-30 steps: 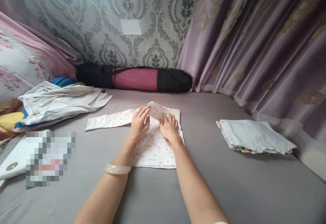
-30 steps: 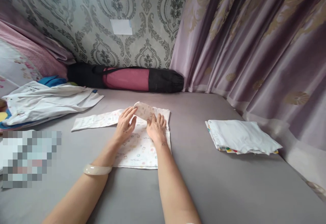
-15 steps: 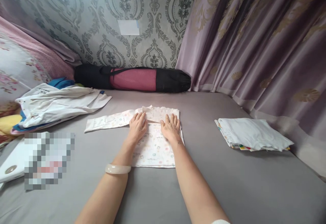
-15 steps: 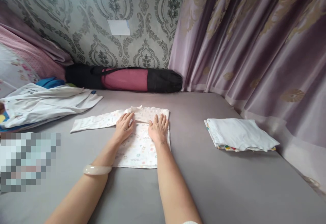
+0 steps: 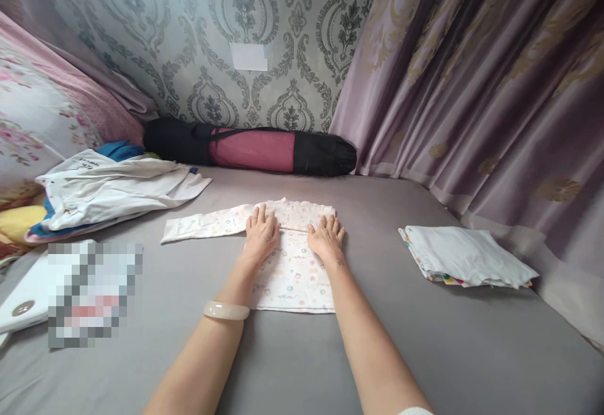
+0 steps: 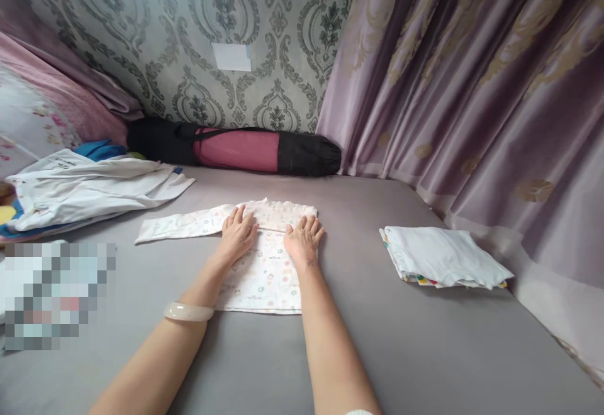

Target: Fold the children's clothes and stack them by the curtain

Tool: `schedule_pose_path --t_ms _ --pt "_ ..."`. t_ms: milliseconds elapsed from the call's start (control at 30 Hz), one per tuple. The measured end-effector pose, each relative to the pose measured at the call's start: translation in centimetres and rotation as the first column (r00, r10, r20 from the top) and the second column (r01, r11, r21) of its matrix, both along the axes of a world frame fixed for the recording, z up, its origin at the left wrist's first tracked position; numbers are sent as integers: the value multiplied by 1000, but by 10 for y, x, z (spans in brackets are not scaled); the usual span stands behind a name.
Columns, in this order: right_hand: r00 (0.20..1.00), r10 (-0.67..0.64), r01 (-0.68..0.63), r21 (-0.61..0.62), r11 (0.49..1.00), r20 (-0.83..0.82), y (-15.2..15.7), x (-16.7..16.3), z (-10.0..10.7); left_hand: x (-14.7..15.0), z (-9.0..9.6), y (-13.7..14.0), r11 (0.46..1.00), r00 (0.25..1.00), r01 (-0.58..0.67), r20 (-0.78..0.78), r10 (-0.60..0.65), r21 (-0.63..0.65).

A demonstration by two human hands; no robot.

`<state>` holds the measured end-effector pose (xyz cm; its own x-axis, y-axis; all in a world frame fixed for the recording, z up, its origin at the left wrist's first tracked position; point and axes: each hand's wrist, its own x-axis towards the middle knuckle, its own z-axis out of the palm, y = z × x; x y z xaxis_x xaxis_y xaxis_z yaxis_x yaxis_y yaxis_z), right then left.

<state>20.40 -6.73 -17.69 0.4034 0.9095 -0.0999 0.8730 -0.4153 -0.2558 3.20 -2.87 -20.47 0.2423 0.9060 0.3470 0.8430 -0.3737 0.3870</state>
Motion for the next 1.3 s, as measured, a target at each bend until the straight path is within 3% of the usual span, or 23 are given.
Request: schedule_pose_path --t_ms 100,233,400,600,733,967,1300 --pt "991 131 -131 36 991 -5 5 -11 8 6 0 2 999 999 50 -9 -50 -13" --pt "916 400 -398 50 916 -31 14 -28 9 11 -3 6 989 988 121 -85 -129 -91" --pt "870 492 -492 6 871 -20 24 -33 -1 12 -5 9 985 986 134 -81 -143 -107" --pt "896 444 -444 2 896 6 36 -25 -6 16 -1 4 987 980 51 -182 -79 -153" --pt "928 371 -371 2 929 31 41 -19 -7 18 0 2 990 973 -26 -229 -6 -136" --pt "982 186 -186 -13 982 31 50 -5 -11 19 1 2 980 967 -64 -253 15 -186" --pt "987 133 -130 -38 991 86 47 24 -9 19 2 2 973 966 -73 -258 14 -221"
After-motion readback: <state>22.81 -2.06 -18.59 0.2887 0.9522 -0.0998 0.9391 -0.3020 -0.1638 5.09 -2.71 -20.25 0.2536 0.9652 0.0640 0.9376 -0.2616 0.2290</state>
